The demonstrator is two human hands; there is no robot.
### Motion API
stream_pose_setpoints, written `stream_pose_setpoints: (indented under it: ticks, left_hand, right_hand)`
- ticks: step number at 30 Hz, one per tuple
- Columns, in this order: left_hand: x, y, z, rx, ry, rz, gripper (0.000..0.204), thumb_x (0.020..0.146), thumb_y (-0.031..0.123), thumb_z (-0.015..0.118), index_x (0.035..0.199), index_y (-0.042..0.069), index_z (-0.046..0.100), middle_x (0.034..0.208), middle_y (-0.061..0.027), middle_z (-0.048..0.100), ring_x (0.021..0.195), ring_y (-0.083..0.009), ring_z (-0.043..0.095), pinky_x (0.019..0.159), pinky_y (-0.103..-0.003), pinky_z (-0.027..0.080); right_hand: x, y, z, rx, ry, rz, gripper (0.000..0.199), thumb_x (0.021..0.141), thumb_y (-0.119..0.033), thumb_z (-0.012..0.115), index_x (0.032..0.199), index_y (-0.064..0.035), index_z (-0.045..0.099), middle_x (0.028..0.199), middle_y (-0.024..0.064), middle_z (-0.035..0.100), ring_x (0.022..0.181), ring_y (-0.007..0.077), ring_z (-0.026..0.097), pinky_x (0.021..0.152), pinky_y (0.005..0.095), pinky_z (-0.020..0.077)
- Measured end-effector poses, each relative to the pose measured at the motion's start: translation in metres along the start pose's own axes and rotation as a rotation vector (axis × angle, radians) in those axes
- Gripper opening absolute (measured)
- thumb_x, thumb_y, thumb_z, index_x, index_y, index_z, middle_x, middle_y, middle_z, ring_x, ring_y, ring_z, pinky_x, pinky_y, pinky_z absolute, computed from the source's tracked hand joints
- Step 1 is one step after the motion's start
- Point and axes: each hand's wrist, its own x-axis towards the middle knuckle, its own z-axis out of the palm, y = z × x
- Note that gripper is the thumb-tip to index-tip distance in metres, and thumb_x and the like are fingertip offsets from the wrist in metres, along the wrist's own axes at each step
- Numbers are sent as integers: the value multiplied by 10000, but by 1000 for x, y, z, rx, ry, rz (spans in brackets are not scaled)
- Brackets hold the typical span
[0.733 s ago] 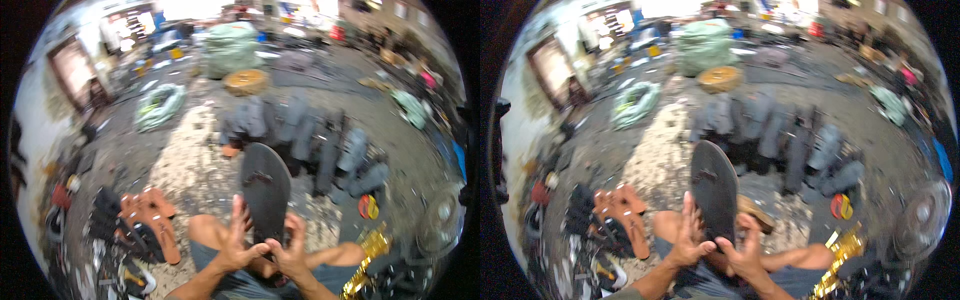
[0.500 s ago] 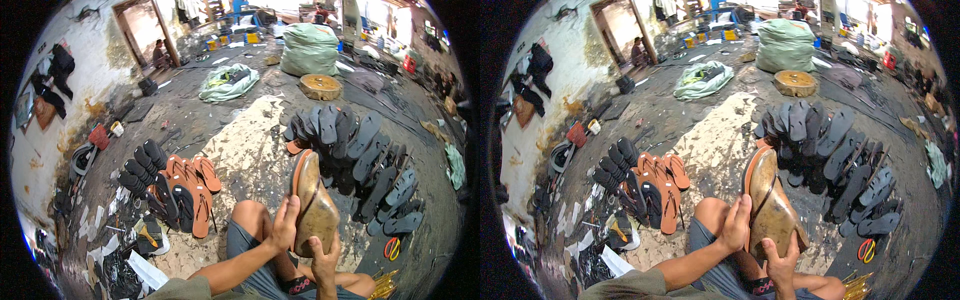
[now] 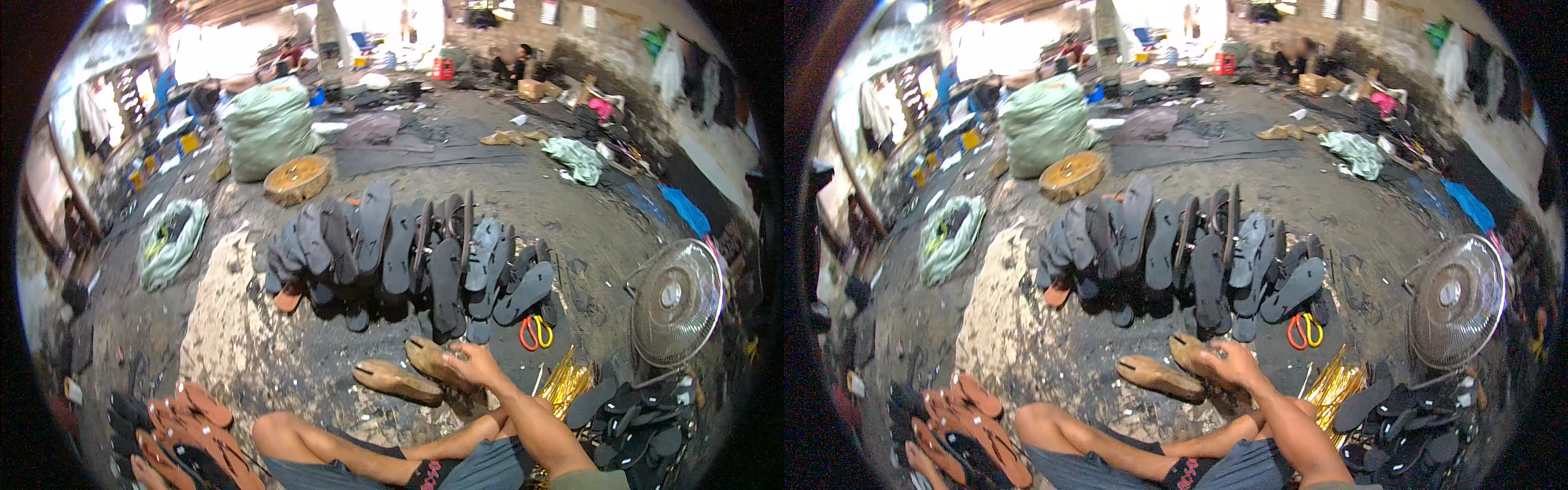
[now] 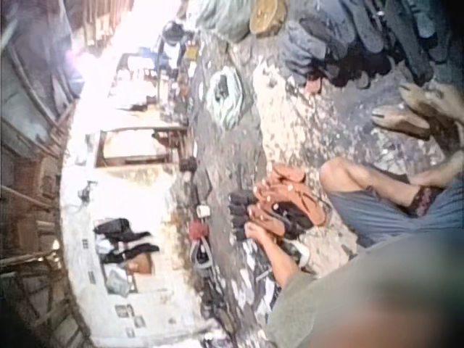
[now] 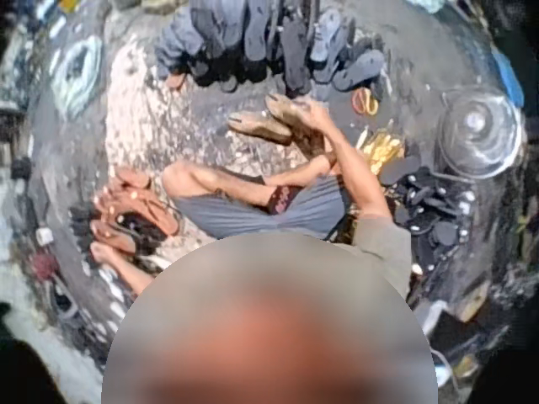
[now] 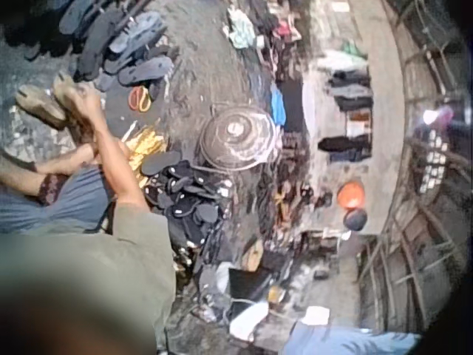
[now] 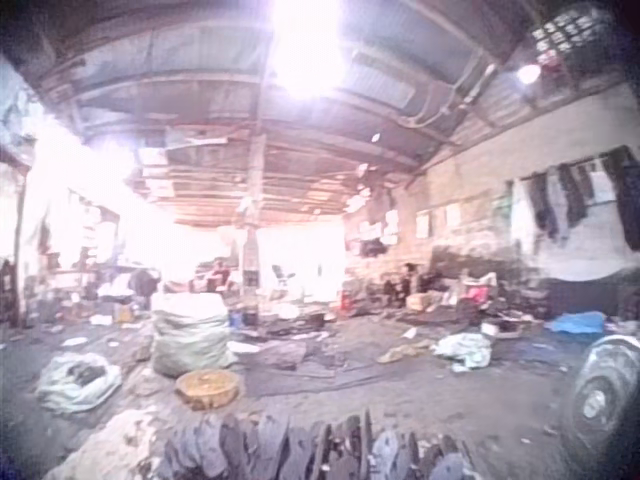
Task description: The person sits on the floor and repeatedly assembles flip-flops by inserting a metal spike through the sole and strap, then bending the spike to secure the strap. They handle multiple flip-flop soles and straps, using a wooden block to hold the sole during assembly.
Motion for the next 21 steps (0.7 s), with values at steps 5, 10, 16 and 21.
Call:
stream_pose_setpoints:
  ticks: [5, 10, 16, 21]
  left_hand:
    - [-41, 138, 25, -262, -255, 156, 361, 968, 235, 690, 1185, -54, 683, 1120, -242, 690, 987, -361, 663, 892, -431, 526]
    - [-87, 289, 59, -601, -600, 162, 354, 1044, 237, 564, 1302, 0, 608, 1278, -140, 623, 1147, -247, 609, 994, -383, 502]
    - [-206, 446, 48, -714, -1449, -87, 581, 970, 87, 677, 1495, 11, 440, 1343, -124, 614, 1128, -214, 646, 937, -330, 531]
    - [-252, 481, 50, -636, -1384, 468, 676, 994, 244, 695, 1556, 77, 358, 1502, -136, 485, 1339, -262, 503, 1148, -449, 388]
  right_hand:
    - [81, -4, 33, 80, 472, 287, 1097, 788, -545, 811, 1579, -14, 266, 1411, 328, 529, 1332, 441, 510, 1100, 482, 417]
    - [98, -30, 48, -141, 441, 314, 1172, 738, -386, 856, 1617, -116, 129, 1252, 238, 524, 1220, 433, 474, 1078, 539, 361]
    - [-53, -157, 43, 542, 113, -341, 1170, 697, -339, 907, 1543, 60, 203, 1483, 343, 410, 1367, 443, 467, 1159, 475, 359]
    - [-165, -195, 42, 85, -167, -349, 1188, 711, -319, 923, 1590, 7, 193, 1476, 268, 441, 1328, 424, 487, 1091, 491, 437]
